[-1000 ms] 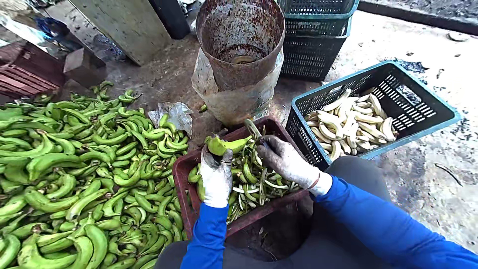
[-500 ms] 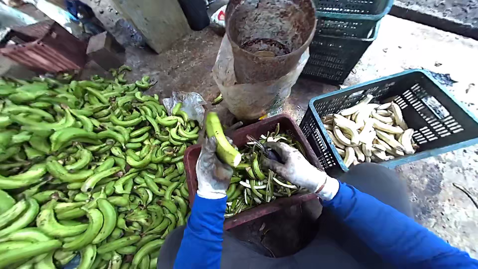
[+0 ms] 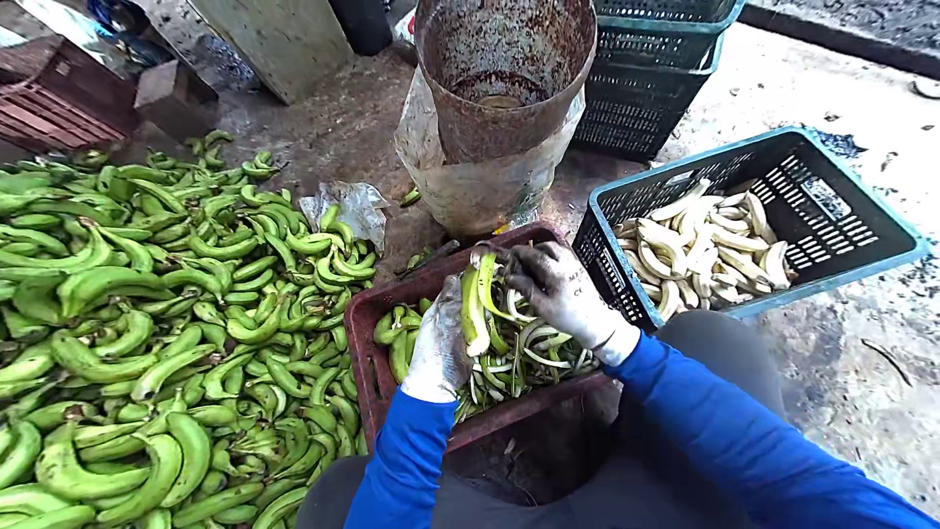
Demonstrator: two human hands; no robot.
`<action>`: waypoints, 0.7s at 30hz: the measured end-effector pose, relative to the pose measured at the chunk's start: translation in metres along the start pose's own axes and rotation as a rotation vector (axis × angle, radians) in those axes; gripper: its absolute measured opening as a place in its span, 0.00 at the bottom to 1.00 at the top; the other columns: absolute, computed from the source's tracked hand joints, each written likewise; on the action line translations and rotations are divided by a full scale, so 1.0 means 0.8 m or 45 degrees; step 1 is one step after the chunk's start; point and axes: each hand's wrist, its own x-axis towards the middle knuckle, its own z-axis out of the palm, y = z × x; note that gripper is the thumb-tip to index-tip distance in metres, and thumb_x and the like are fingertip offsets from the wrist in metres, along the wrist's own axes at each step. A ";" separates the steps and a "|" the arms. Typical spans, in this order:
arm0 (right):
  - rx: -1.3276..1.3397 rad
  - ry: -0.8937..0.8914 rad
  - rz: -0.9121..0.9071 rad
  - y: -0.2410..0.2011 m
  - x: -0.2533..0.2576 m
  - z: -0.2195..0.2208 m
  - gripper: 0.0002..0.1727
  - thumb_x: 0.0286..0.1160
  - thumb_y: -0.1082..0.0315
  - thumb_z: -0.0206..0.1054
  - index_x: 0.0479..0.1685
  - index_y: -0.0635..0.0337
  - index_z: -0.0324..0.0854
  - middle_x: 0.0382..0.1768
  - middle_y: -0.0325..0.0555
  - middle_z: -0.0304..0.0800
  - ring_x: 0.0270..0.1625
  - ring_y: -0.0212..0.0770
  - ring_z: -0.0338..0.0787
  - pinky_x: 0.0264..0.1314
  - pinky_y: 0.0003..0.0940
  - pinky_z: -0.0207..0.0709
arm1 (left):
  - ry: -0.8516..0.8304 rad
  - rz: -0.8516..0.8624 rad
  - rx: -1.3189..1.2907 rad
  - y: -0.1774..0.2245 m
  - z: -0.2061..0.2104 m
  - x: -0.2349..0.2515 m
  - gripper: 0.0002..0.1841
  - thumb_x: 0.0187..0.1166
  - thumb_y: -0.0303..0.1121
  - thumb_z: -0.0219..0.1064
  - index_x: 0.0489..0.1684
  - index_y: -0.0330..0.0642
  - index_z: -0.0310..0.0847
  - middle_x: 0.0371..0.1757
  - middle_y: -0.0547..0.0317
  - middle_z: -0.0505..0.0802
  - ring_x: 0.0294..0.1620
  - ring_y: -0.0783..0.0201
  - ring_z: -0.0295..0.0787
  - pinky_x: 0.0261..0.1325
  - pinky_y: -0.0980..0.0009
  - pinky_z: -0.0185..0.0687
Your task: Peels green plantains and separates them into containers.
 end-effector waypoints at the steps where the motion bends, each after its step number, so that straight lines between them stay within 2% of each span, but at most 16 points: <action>1: 0.024 0.011 0.131 0.003 0.006 -0.010 0.24 0.84 0.51 0.66 0.73 0.50 0.84 0.60 0.50 0.88 0.62 0.48 0.87 0.66 0.52 0.82 | -0.029 -0.048 -0.029 0.003 -0.003 -0.001 0.27 0.91 0.58 0.47 0.60 0.47 0.82 0.32 0.51 0.87 0.22 0.61 0.82 0.21 0.67 0.80; 3: 0.080 0.008 0.328 0.004 0.013 -0.032 0.22 0.87 0.49 0.62 0.73 0.47 0.83 0.65 0.47 0.86 0.63 0.45 0.87 0.64 0.53 0.82 | -0.111 -0.105 -0.109 0.009 -0.008 -0.002 0.27 0.91 0.58 0.47 0.58 0.44 0.80 0.31 0.49 0.86 0.20 0.61 0.81 0.19 0.70 0.79; 5: 0.143 -0.015 0.365 -0.009 0.010 -0.042 0.23 0.86 0.48 0.62 0.72 0.48 0.82 0.65 0.45 0.86 0.62 0.41 0.88 0.63 0.51 0.83 | -0.102 -0.071 -0.150 0.011 -0.013 0.001 0.24 0.91 0.54 0.51 0.67 0.44 0.77 0.38 0.44 0.89 0.24 0.57 0.86 0.23 0.66 0.84; 7: 0.266 -0.064 0.332 -0.033 -0.003 -0.037 0.23 0.82 0.48 0.67 0.69 0.48 0.82 0.54 0.42 0.89 0.49 0.37 0.90 0.52 0.45 0.88 | -0.024 0.012 -0.170 0.008 -0.014 0.009 0.24 0.91 0.52 0.53 0.74 0.47 0.74 0.43 0.43 0.89 0.29 0.53 0.88 0.28 0.60 0.88; 8: 0.326 -0.119 0.304 -0.045 -0.012 -0.030 0.22 0.80 0.49 0.69 0.68 0.47 0.83 0.50 0.39 0.90 0.45 0.33 0.90 0.49 0.41 0.89 | 0.037 0.066 -0.179 0.006 -0.014 0.013 0.23 0.91 0.51 0.53 0.75 0.48 0.74 0.43 0.43 0.89 0.30 0.53 0.89 0.30 0.58 0.89; 9: 0.376 -0.189 0.255 -0.054 -0.024 -0.021 0.22 0.79 0.48 0.71 0.65 0.47 0.83 0.48 0.37 0.90 0.44 0.32 0.90 0.49 0.39 0.90 | 0.085 0.132 -0.177 0.003 -0.014 0.015 0.23 0.91 0.51 0.53 0.74 0.48 0.75 0.43 0.45 0.90 0.31 0.54 0.89 0.32 0.58 0.89; 11: 0.403 -0.341 0.140 -0.065 -0.044 -0.003 0.22 0.80 0.45 0.69 0.63 0.48 0.86 0.50 0.36 0.90 0.51 0.31 0.89 0.58 0.38 0.87 | 0.151 0.225 -0.167 -0.003 -0.015 0.016 0.22 0.91 0.51 0.53 0.74 0.51 0.75 0.45 0.52 0.91 0.36 0.59 0.89 0.38 0.61 0.89; 13: 0.355 -0.409 0.076 -0.064 -0.050 0.010 0.24 0.81 0.42 0.66 0.61 0.48 0.88 0.52 0.38 0.91 0.57 0.34 0.88 0.64 0.40 0.83 | 0.118 0.242 -0.144 -0.006 -0.018 0.014 0.21 0.91 0.51 0.53 0.74 0.51 0.75 0.46 0.53 0.90 0.38 0.60 0.89 0.41 0.61 0.89; 16: 0.248 -0.231 0.084 -0.045 -0.025 0.008 0.22 0.79 0.46 0.70 0.62 0.49 0.89 0.53 0.42 0.90 0.55 0.40 0.89 0.60 0.46 0.86 | -0.101 0.193 0.041 -0.002 -0.019 0.002 0.18 0.91 0.40 0.50 0.72 0.49 0.76 0.45 0.52 0.91 0.37 0.61 0.89 0.39 0.64 0.89; 18: 0.187 -0.080 0.151 -0.029 0.001 -0.005 0.22 0.79 0.48 0.71 0.65 0.49 0.88 0.55 0.45 0.88 0.56 0.42 0.89 0.60 0.48 0.86 | -0.216 0.082 0.084 0.002 -0.015 -0.003 0.21 0.94 0.45 0.50 0.76 0.50 0.76 0.48 0.50 0.92 0.39 0.60 0.91 0.41 0.64 0.91; 21: 0.204 -0.018 0.359 -0.018 0.017 -0.027 0.22 0.85 0.46 0.64 0.69 0.44 0.86 0.61 0.43 0.87 0.58 0.41 0.88 0.59 0.50 0.84 | -0.223 0.017 -0.002 -0.007 -0.015 0.005 0.23 0.94 0.47 0.48 0.79 0.47 0.74 0.47 0.42 0.91 0.36 0.53 0.91 0.35 0.60 0.90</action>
